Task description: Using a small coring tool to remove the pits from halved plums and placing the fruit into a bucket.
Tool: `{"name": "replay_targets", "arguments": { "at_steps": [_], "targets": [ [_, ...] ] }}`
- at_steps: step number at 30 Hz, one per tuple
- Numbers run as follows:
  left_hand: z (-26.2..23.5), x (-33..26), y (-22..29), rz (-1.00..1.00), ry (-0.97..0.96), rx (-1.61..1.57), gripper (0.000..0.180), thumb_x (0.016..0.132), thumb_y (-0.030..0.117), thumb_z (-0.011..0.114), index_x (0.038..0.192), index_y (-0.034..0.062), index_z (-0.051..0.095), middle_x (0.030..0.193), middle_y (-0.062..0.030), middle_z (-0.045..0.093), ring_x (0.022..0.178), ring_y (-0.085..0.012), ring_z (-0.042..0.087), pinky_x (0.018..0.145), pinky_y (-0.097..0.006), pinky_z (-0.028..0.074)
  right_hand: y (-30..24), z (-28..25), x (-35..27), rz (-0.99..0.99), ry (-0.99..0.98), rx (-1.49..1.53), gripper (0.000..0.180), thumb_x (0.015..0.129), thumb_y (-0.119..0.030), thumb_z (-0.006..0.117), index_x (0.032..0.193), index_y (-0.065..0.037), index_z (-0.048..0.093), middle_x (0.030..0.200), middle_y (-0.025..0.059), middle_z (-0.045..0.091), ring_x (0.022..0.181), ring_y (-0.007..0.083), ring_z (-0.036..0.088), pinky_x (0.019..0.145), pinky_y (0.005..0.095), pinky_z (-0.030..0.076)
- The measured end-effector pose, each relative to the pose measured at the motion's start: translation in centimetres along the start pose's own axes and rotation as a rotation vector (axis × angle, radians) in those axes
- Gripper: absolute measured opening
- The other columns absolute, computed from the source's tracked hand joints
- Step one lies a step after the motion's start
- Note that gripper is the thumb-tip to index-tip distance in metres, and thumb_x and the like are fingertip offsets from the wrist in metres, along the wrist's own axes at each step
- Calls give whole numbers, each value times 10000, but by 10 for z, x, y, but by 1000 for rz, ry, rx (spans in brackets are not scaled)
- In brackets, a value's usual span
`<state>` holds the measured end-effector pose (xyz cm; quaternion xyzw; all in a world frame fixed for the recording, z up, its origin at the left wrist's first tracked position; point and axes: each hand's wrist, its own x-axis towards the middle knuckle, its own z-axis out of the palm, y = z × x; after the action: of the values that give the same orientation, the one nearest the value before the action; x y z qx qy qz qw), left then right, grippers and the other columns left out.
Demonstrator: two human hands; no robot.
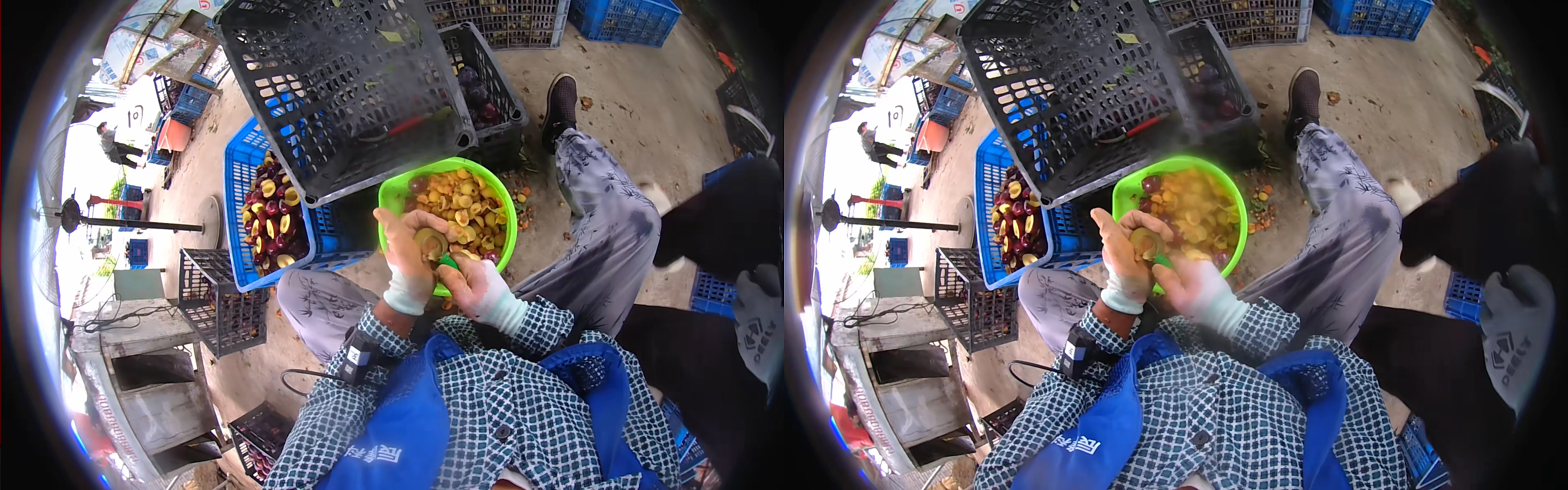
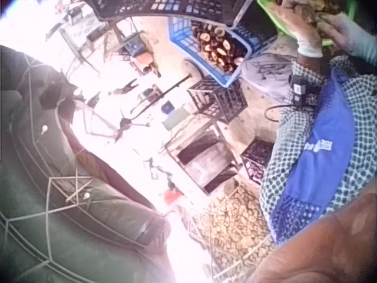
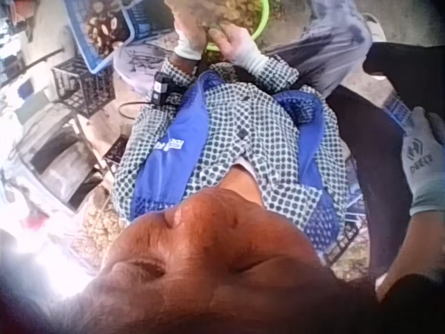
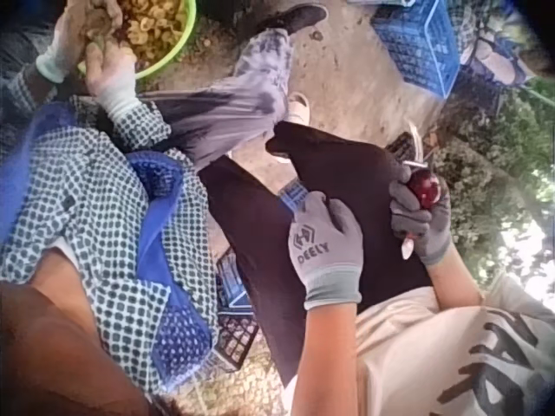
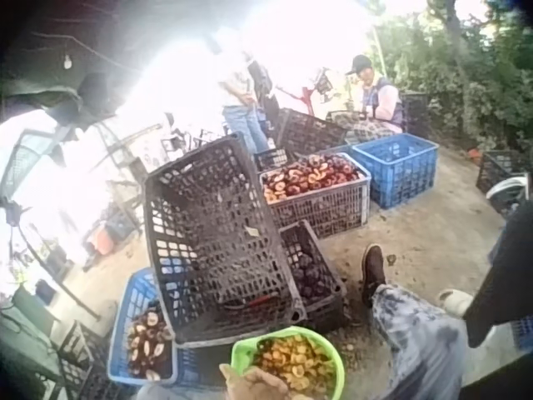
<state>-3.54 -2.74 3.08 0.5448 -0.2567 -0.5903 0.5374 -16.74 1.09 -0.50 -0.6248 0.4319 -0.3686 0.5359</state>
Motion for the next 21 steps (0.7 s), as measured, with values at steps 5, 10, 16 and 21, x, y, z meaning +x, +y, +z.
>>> {"name": "replay_targets", "arguments": {
  "at_steps": [5, 10, 16, 21],
  "targets": [
    [8, -4, -1, 129, 25, -3, 904, 958, 800, 180, 842, 10, 605, 767, -113, 663, 613, -121, 510, 625, -235, 426, 2, -1, 1, 36, -18, -32, 325, 979, -280, 576, 1132, -1, 639, 907, 261, 687, 887, 427, 673, 777, 469, 520],
    [-8, 3, 10, 178, -181, 278, 950, 943, 813, 121, 804, 15, 616, 779, -100, 668, 643, -143, 550, 655, -254, 469, 7, -2, 1, 62, -118, 203, 335, 1036, -295, 530, 1047, 26, 625, 751, 90, 640, 678, 230, 648, 621, 342, 493],
    [-12, 3, 20, 43, -328, 363, 996, 918, 837, 75, 719, 20, 608, 681, -75, 632, 606, -145, 551, 621, -249, 469, -12, -29, 8, 532, -529, 669, 354, 1040, -350, 481, 897, -51, 603, 591, 19, 520, 446, 128, 466, 420, 271, 356],
    [-6, 3, 3, 216, -201, 358, 991, 913, 847, 80, 689, 34, 600, 644, -58, 609, 580, -146, 529, 581, -247, 424, -19, -29, 1, 658, -632, 1182, 380, 1056, -452, 421, 892, -126, 530, 526, -43, 377, 357, 75, 281, 324, 235, 215]
  ]
}}
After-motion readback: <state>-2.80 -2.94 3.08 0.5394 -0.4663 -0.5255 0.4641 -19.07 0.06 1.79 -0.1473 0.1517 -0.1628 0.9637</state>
